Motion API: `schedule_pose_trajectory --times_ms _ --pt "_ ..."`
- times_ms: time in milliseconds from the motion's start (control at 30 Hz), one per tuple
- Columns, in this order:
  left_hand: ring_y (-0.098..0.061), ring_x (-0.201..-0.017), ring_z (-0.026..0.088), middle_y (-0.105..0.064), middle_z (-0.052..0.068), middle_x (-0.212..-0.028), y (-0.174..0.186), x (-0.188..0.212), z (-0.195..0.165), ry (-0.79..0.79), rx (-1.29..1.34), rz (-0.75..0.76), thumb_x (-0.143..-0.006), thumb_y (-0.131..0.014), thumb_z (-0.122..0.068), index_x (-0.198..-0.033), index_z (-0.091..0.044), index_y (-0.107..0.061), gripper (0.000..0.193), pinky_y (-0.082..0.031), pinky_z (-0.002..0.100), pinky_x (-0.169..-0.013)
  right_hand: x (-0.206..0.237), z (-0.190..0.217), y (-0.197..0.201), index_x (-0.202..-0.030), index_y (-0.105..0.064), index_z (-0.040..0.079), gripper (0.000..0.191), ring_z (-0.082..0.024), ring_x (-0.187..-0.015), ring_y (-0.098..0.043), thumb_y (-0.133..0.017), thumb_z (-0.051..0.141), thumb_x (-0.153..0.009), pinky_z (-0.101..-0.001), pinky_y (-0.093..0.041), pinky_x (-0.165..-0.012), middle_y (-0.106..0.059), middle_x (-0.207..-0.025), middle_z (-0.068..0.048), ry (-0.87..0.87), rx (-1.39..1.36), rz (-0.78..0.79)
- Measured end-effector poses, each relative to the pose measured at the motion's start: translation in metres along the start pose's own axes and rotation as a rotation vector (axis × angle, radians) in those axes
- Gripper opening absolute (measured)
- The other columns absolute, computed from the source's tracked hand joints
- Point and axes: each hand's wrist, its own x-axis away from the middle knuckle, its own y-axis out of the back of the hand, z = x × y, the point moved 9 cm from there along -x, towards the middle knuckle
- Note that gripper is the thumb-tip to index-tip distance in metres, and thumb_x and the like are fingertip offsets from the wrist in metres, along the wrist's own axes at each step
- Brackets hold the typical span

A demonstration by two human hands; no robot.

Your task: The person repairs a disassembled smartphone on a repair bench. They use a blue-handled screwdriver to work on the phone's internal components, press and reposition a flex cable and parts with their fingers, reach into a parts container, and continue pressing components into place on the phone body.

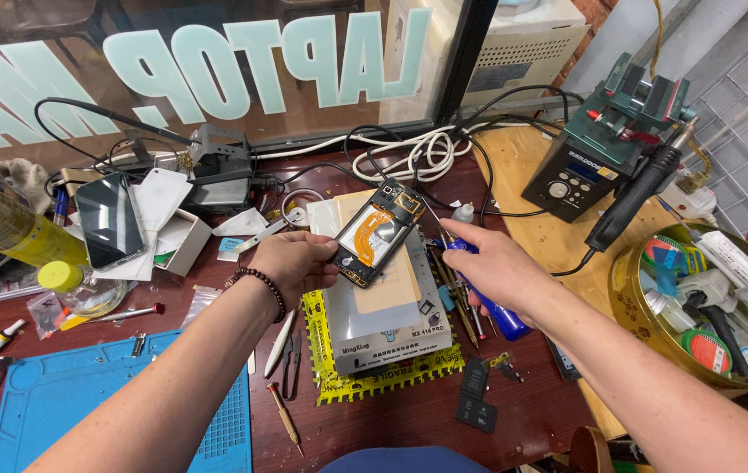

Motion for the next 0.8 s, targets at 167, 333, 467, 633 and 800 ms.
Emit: schedule_pose_trajectory --times_ms 167,333,467,633,800 --pt "-0.066 -0.067 0.019 -0.069 0.011 -0.088 0.002 0.000 0.000 0.012 0.016 -0.024 -0.097 -0.064 -0.008 -0.104 0.000 -0.066 0.011 -0.063 0.035 -0.068 -0.004 0.001 -0.001 -0.153 -0.049 0.028 0.060 -0.014 -0.048 -0.053 -0.061 0.025 -0.094 -0.0317 -0.046 -0.040 -0.057 -0.072 -0.004 0.006 -0.002 -0.007" --pt "-0.066 -0.067 0.019 -0.069 0.011 -0.087 0.003 -0.003 0.002 0.021 0.017 -0.035 -0.097 -0.062 -0.009 -0.104 -0.001 -0.065 0.011 -0.063 0.036 -0.067 -0.010 0.004 -0.001 -0.152 -0.050 0.028 0.061 -0.014 -0.049 -0.053 -0.060 0.023 -0.093 -0.0314 -0.046 -0.040 -0.056 -0.074 -0.004 0.008 0.007 0.005" --pt "-0.066 -0.064 0.019 -0.068 0.011 -0.083 0.003 -0.006 0.004 0.019 0.015 -0.030 -0.098 -0.061 -0.010 -0.102 0.000 -0.065 0.011 -0.062 0.035 -0.064 -0.014 0.007 0.000 -0.151 -0.052 0.029 0.058 -0.014 -0.048 -0.054 -0.062 0.025 -0.094 -0.0322 -0.046 -0.039 -0.057 -0.073 -0.004 -0.004 0.019 0.012" --pt "-0.065 -0.060 0.017 -0.068 0.009 -0.079 0.003 -0.004 0.003 -0.025 0.031 -0.093 -0.097 -0.065 -0.010 -0.099 0.000 -0.066 0.011 -0.061 0.034 -0.060 -0.015 0.013 0.003 -0.151 -0.052 0.032 0.058 -0.015 -0.047 -0.053 -0.062 0.026 -0.094 -0.0328 -0.045 -0.039 -0.055 -0.072 -0.005 -0.045 0.040 0.026" --pt "-0.064 -0.057 0.016 -0.069 0.008 -0.078 0.003 0.001 -0.002 -0.062 -0.004 -0.138 -0.097 -0.065 -0.011 -0.097 0.000 -0.066 0.011 -0.060 0.033 -0.056 -0.016 0.023 0.011 -0.151 -0.051 0.034 0.058 -0.015 -0.049 -0.054 -0.061 0.028 -0.094 -0.0321 -0.046 -0.041 -0.057 -0.076 -0.004 -0.082 0.097 0.060"
